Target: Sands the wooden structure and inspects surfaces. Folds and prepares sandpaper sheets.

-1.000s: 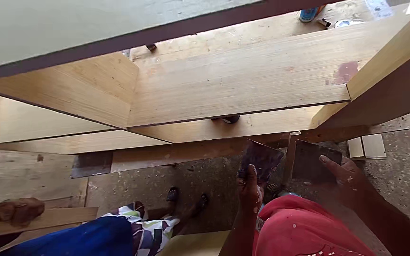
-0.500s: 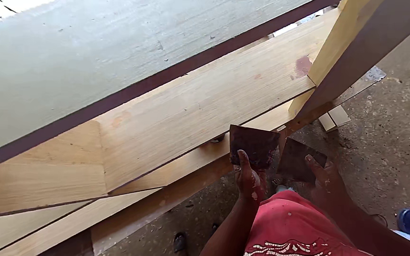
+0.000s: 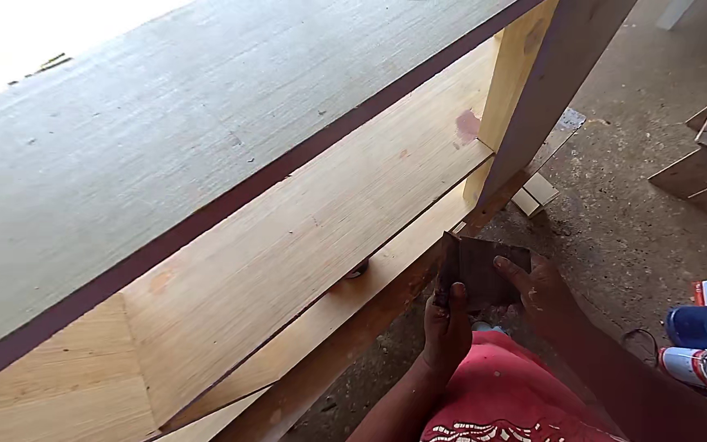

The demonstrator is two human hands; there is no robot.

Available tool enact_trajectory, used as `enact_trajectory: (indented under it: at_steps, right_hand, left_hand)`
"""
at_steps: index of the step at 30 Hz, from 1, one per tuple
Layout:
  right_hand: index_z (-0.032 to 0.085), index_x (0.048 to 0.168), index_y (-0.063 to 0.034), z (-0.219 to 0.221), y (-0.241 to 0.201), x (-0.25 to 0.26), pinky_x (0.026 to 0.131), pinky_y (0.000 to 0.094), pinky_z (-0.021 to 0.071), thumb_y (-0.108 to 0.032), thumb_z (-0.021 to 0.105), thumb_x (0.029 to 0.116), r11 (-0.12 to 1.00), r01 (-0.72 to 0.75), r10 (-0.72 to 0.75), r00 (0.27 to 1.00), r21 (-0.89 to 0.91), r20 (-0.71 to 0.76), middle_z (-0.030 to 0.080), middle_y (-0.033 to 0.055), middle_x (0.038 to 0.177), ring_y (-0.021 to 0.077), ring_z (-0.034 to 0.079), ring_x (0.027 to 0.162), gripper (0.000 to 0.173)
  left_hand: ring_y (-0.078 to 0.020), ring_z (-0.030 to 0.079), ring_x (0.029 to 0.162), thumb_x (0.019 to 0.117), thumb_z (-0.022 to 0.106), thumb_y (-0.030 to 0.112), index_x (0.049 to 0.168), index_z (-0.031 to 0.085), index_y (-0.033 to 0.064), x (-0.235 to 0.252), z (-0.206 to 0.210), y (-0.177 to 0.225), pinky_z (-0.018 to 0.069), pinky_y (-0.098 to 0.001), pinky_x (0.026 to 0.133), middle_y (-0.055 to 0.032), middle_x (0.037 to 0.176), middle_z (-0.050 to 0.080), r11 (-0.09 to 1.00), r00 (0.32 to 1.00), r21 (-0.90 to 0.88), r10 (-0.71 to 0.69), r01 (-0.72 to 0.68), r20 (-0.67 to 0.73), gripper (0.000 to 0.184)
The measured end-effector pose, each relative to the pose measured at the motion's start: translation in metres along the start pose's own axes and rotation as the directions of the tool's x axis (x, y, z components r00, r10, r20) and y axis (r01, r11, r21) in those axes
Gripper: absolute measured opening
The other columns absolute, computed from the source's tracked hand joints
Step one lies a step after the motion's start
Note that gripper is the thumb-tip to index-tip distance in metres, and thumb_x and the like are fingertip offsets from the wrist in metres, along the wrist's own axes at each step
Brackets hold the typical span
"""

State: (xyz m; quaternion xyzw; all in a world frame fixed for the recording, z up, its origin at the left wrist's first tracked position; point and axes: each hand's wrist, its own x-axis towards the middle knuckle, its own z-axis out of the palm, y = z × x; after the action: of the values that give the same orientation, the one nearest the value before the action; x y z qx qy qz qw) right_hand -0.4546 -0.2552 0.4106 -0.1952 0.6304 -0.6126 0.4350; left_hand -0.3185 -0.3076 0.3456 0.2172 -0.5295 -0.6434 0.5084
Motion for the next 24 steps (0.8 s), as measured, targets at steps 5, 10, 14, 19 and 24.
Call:
enact_trajectory:
  at_steps: [5, 10, 14, 19, 24]
  right_hand:
    - [0.059, 0.116, 0.0003, -0.009, -0.009, 0.017, 0.053, 0.0334, 0.0623, -0.015, 0.058, 0.104, 0.995, -0.056, 0.058, 0.998, -0.082, 0.017, 0.072, 0.0136, 0.091, 0.0209, 0.073, 0.067, 0.02]
    - [0.063, 0.116, -0.0009, -0.026, -0.01, 0.029, 0.072, 0.0353, 0.0652, -0.015, 0.06, 0.1021, 0.989, 0.082, -0.065, 0.989, -0.126, 0.136, 0.073, 0.0098, 0.097, 0.0191, 0.074, 0.082, 0.02]
    - [0.069, 0.115, -0.0039, -0.038, -0.007, 0.029, 0.074, 0.0369, 0.0663, -0.015, 0.057, 0.1026, 0.975, 0.211, -0.193, 0.959, -0.068, 0.208, 0.075, 0.0061, 0.102, 0.0188, 0.075, 0.088, 0.02]
    - [0.068, 0.118, -0.0049, -0.05, 0.011, 0.027, 0.081, 0.0411, 0.0658, -0.016, 0.057, 0.1034, 0.967, 0.252, -0.245, 0.956, -0.03, 0.159, 0.075, 0.0071, 0.108, 0.0215, 0.075, 0.094, 0.021]
    - [0.068, 0.117, -0.0046, -0.052, 0.025, 0.018, 0.077, 0.0428, 0.0665, -0.013, 0.057, 0.101, 0.982, 0.185, -0.186, 0.981, 0.023, 0.057, 0.075, 0.0086, 0.106, 0.023, 0.076, 0.09, 0.021]
  left_hand:
    - [-0.0069, 0.071, 0.088, 0.1093, 0.048, 0.023, 0.114, 0.064, -0.0044, 0.015, -0.013, 0.007, 0.0616, -0.0301, 0.083, -0.0034, 0.095, 0.072, 0.975, 0.98, 0.222, -0.044, 0.0, 0.194, 0.032]
    - [-0.0033, 0.066, 0.076, 0.1099, 0.044, 0.025, 0.108, 0.066, 0.0024, 0.027, -0.031, 0.01, 0.0577, -0.0247, 0.074, 0.0013, 0.084, 0.069, 0.908, 0.94, 0.392, -0.255, 0.151, 0.228, 0.031]
    - [-0.0111, 0.072, 0.086, 0.1087, 0.047, 0.021, 0.115, 0.064, -0.0011, 0.019, -0.058, -0.001, 0.0612, -0.0308, 0.083, -0.0052, 0.093, 0.073, 0.893, 0.906, 0.159, -0.422, 0.421, -0.03, 0.029]
    - [-0.0197, 0.074, 0.092, 0.1051, 0.053, 0.01, 0.125, 0.057, -0.0045, 0.005, -0.087, -0.01, 0.0623, -0.0381, 0.086, -0.014, 0.102, 0.073, 0.835, 0.824, -0.248, -0.538, 0.492, -0.176, 0.025]
    - [-0.0191, 0.074, 0.088, 0.1028, 0.056, 0.009, 0.119, 0.06, -0.0052, -0.003, -0.101, -0.025, 0.0624, -0.0367, 0.084, -0.0139, 0.098, 0.074, 0.822, 0.815, -0.214, -0.561, 0.528, -0.144, 0.022]
